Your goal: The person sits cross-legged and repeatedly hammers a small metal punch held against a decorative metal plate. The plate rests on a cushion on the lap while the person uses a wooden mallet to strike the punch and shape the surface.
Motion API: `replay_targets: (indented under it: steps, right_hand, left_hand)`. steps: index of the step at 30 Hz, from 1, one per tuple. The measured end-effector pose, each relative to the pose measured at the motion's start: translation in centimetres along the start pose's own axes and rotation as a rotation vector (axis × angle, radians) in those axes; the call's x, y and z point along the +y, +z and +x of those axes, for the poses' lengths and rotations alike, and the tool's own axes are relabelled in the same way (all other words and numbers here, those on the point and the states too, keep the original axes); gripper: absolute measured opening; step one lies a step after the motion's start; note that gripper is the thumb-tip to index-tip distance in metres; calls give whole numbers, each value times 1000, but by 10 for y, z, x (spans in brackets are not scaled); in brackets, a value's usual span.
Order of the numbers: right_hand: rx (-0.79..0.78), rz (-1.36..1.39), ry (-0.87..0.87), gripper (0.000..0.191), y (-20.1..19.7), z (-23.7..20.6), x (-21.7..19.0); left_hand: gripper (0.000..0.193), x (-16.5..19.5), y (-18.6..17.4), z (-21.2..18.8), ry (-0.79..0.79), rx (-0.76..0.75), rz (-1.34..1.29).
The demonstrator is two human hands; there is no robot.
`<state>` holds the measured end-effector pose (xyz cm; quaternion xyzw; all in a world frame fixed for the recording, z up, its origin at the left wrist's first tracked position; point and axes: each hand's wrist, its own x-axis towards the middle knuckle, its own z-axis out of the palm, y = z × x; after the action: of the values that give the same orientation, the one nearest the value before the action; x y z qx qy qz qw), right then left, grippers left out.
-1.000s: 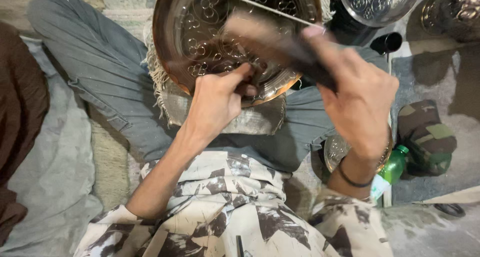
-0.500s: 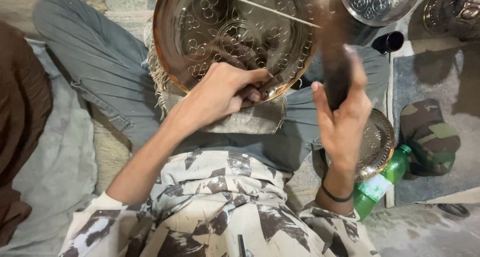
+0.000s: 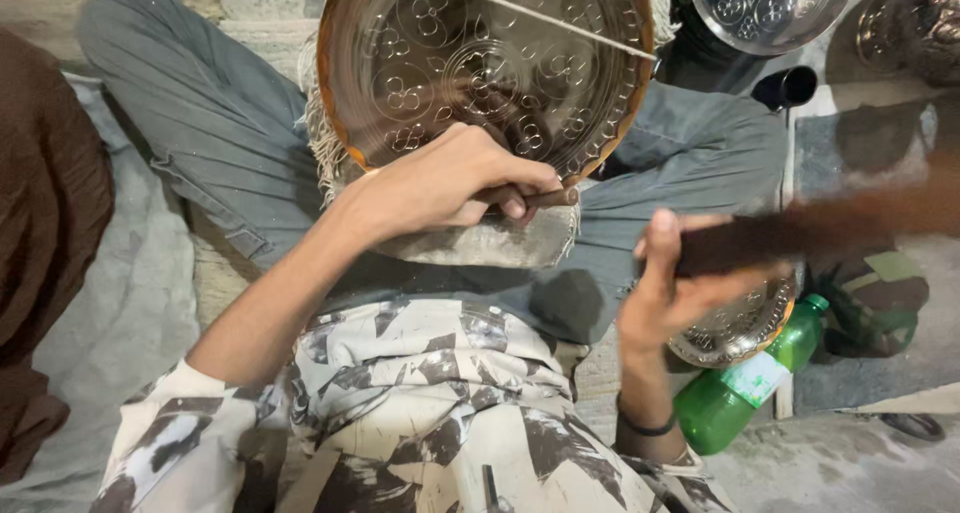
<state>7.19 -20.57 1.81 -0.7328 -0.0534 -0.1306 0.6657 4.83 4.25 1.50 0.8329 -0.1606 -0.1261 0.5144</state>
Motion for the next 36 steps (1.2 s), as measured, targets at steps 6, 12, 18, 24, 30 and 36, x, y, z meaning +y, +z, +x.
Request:
replay_targets:
  steps: [6,12,18,24,30,36]
  right_hand:
    - [-416,-649,-360,59,-29,-11,28]
    - [-405,-676,-398,56,-43,21,35]
    - [-395,-606,-382,75,-29,28,20]
    - [-714,-988,-541,83,-21,28,2]
    - [-646,-891,-568,84,-3,40,-11]
    - [-887,-1074,-714,79,6,68,-36]
  left_hand:
    - [45,-6,3,-1,233,258,40]
    - [43,-7,11,-2,117,268,66]
    - [54,-8,8,-2,224,248,73]
    - [50,-8,9,-6,103,210,87]
    - [59,-12,15,-8,145,366,213]
    - [38,-10,33,-19,-98,534,136]
